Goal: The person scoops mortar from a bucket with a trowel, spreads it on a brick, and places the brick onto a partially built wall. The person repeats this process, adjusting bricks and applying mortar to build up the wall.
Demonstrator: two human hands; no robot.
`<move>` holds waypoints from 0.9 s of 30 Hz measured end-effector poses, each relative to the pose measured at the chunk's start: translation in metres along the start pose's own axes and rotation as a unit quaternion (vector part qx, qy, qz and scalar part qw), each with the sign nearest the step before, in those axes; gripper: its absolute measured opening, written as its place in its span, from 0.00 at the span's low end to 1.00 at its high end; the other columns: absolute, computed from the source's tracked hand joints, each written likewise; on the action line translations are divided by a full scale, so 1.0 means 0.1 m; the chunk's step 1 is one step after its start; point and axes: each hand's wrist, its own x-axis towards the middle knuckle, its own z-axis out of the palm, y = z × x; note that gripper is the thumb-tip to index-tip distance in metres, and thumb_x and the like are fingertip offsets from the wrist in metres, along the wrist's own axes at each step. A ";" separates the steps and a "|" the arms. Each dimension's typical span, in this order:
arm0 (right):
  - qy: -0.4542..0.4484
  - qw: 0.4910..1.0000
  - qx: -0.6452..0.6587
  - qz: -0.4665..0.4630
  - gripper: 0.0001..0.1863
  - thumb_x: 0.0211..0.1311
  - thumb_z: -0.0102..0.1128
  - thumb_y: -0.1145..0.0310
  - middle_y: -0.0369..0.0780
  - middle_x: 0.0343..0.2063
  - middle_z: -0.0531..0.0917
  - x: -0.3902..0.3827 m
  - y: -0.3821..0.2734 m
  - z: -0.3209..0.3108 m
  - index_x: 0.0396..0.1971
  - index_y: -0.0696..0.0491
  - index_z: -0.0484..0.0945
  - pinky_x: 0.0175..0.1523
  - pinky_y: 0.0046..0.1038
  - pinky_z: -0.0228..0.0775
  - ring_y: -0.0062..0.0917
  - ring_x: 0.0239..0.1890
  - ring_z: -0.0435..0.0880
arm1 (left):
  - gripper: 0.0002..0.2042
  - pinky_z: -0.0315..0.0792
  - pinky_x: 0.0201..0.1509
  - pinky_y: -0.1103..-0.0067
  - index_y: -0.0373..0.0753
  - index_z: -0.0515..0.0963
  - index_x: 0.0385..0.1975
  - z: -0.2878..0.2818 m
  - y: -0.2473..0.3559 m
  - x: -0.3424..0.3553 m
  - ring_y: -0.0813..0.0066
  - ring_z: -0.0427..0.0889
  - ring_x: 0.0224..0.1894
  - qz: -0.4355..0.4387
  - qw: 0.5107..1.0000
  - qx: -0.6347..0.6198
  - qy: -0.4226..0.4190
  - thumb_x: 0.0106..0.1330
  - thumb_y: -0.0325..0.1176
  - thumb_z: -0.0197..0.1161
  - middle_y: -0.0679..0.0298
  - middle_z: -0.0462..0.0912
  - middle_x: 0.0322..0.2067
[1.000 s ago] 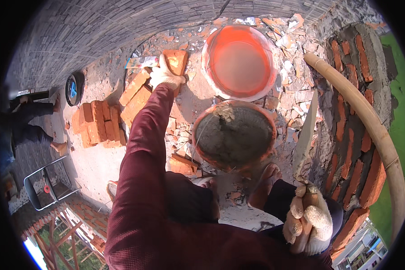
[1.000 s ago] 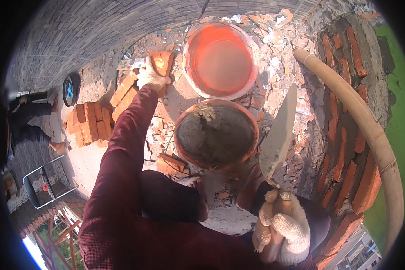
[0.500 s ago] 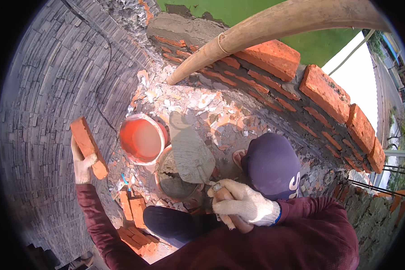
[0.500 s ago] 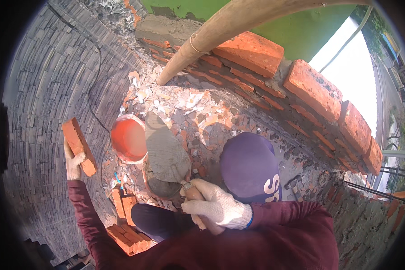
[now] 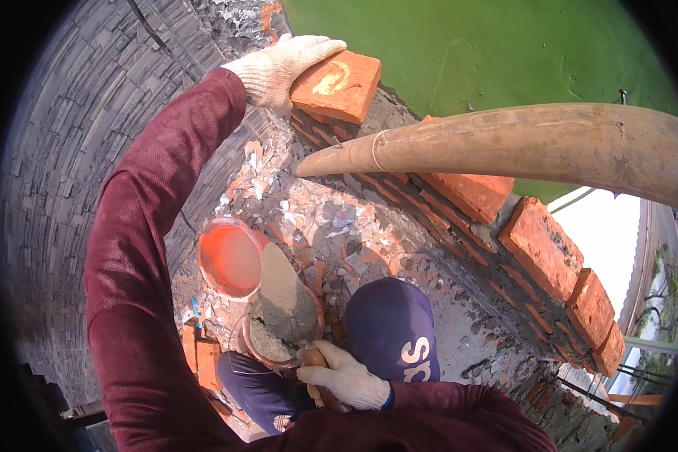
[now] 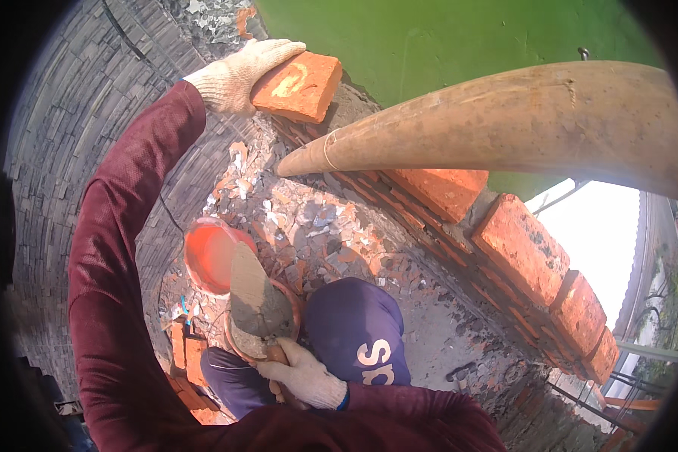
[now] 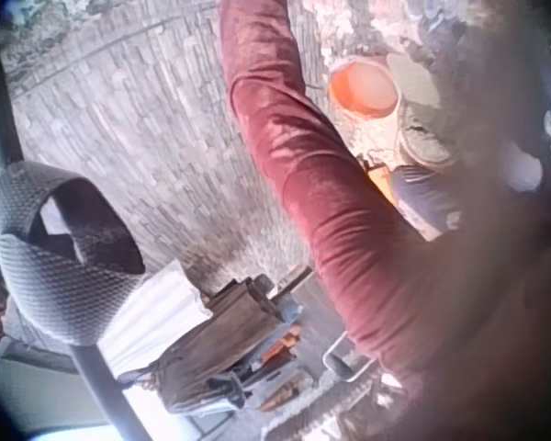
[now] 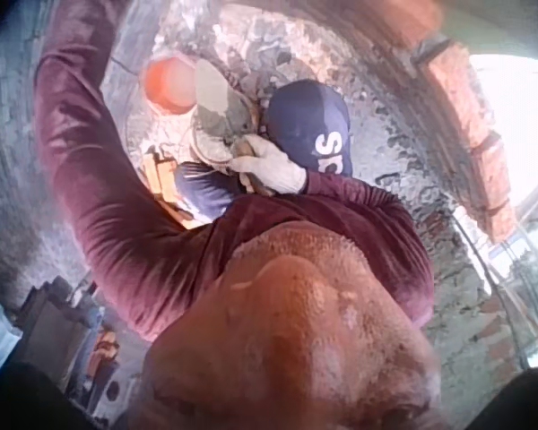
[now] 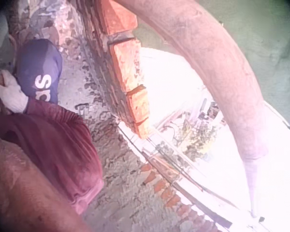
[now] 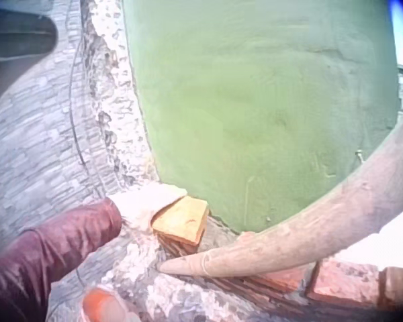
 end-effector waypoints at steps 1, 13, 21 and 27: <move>-0.013 1.000 -0.026 0.010 0.15 0.72 0.65 0.62 0.38 0.22 0.78 0.03 -0.05 -0.08 0.40 0.53 0.67 0.26 0.27 0.73 0.21 0.22 0.78 | 0.57 0.63 0.75 0.59 0.37 0.59 0.75 0.08 -0.03 0.10 0.49 0.70 0.70 0.014 1.000 0.004 -0.001 0.39 0.30 0.84 0.50 0.70 0.68; -0.056 0.995 -0.048 0.059 0.23 0.72 0.63 0.65 0.36 0.26 0.77 0.35 -0.41 -0.59 0.59 0.57 0.66 0.26 0.26 0.71 0.19 0.23 0.76 | 0.63 0.65 0.70 0.57 0.51 0.59 0.77 0.54 0.03 0.56 0.55 0.71 0.68 0.050 0.993 -0.033 -0.099 0.32 0.38 0.89 0.56 0.70 0.66; -0.041 0.991 -0.115 0.057 0.21 0.70 0.63 0.67 0.38 0.25 0.78 0.44 -0.78 -0.70 0.53 0.63 0.68 0.28 0.26 0.74 0.22 0.23 0.79 | 0.55 0.57 0.76 0.47 0.55 0.60 0.76 0.74 0.02 0.59 0.53 0.69 0.71 0.066 0.990 -0.100 -0.073 0.43 0.30 0.83 0.56 0.69 0.67; -0.052 0.989 -0.121 0.072 0.21 0.70 0.65 0.67 0.37 0.25 0.77 0.48 -0.77 -0.76 0.53 0.62 0.68 0.28 0.26 0.74 0.21 0.23 0.79 | 0.55 0.58 0.75 0.48 0.53 0.60 0.76 0.79 -0.05 0.61 0.54 0.69 0.71 0.084 0.990 -0.087 -0.072 0.41 0.28 0.82 0.56 0.68 0.67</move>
